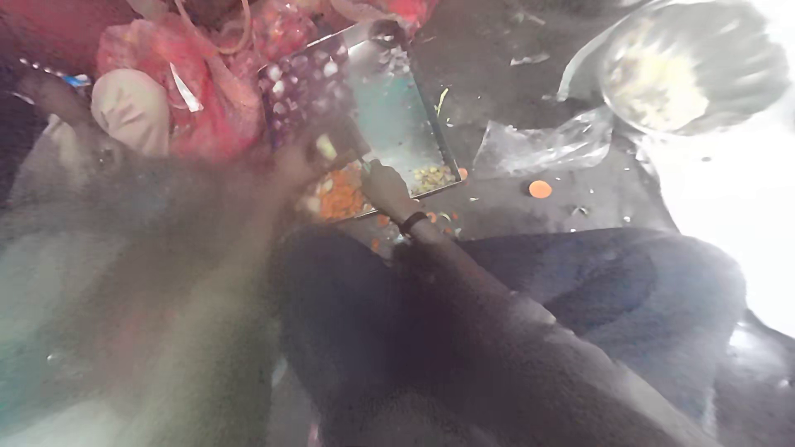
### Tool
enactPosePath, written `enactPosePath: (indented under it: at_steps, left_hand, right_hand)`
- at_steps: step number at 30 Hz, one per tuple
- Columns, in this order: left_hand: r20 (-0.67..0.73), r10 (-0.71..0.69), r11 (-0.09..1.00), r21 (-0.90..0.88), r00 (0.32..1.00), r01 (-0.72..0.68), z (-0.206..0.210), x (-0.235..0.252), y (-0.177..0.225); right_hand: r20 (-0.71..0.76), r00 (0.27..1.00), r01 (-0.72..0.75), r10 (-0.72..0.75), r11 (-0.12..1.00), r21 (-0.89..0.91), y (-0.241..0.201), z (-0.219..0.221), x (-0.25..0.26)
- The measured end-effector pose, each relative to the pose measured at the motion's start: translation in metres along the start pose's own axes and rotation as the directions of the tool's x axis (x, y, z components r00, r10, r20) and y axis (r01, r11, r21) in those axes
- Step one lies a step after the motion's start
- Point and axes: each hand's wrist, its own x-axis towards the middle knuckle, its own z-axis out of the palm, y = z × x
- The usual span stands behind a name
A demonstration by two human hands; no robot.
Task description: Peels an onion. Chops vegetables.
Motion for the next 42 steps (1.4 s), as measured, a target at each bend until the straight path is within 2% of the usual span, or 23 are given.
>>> enactPosePath:
  at_steps: [3, 6, 10, 15, 19, 24, 27, 29, 32, 36, 42]
  left_hand:
    - [-0.015, 0.047, 0.999, -0.006, 0.999, -0.047, 0.009, 0.008, -0.005]
    - [-0.005, 0.026, 1.000, -0.010, 1.000, -0.026, 0.006, 0.007, 0.004]
    - [0.001, -0.031, 0.999, -0.037, 1.000, 0.031, 0.003, 0.003, 0.014]
    - [0.005, -0.017, 0.999, -0.041, 1.000, 0.017, 0.007, 0.009, 0.009]
    - [0.082, 0.012, 0.998, 0.053, 0.997, -0.017, 0.010, 0.007, 0.011]
    - [0.073, -0.029, 0.999, 0.025, 0.997, 0.027, 0.006, 0.005, 0.021]
    - [0.078, -0.014, 0.998, 0.064, 0.997, 0.009, 0.009, 0.002, 0.025]
    - [0.061, -0.005, 0.997, 0.074, 0.998, 0.001, 0.010, 0.008, 0.023]
    - [0.024, 0.013, 0.998, 0.066, 1.000, -0.014, 0.011, 0.008, 0.019]
    - [0.041, 0.002, 0.998, 0.060, 0.999, -0.004, 0.005, 0.003, 0.030]
    - [-0.020, -0.042, 0.996, -0.076, 0.999, 0.040, 0.001, -0.003, 0.022]
  right_hand:
    - [0.064, 0.998, 0.015, -0.007, 0.992, -0.126, -0.020, 0.011, 0.004]
    - [-0.011, 1.000, 0.026, -0.027, 0.995, -0.092, -0.020, 0.019, -0.003]
    - [0.014, 0.999, -0.041, 0.044, 0.989, -0.142, -0.016, 0.016, 0.004]
    - [-0.070, 0.997, 0.023, -0.030, 0.995, -0.095, -0.004, 0.035, -0.008]
    - [0.004, 1.000, -0.019, 0.020, 0.977, -0.213, -0.024, 0.029, -0.003]
    - [-0.022, 0.999, -0.041, 0.038, 0.991, -0.126, -0.030, 0.015, -0.001]
    - [0.009, 1.000, 0.030, -0.029, 0.987, -0.160, -0.038, 0.028, -0.009]
    - [-0.033, 0.997, 0.058, -0.063, 0.988, -0.144, -0.037, 0.033, -0.012]
    - [-0.018, 1.000, 0.010, -0.013, 0.989, -0.149, -0.038, 0.029, -0.003]
    - [-0.002, 1.000, -0.028, 0.028, 0.986, -0.162, -0.036, 0.028, -0.001]
    - [-0.016, 0.999, -0.048, 0.046, 0.992, -0.113, -0.020, 0.012, -0.012]
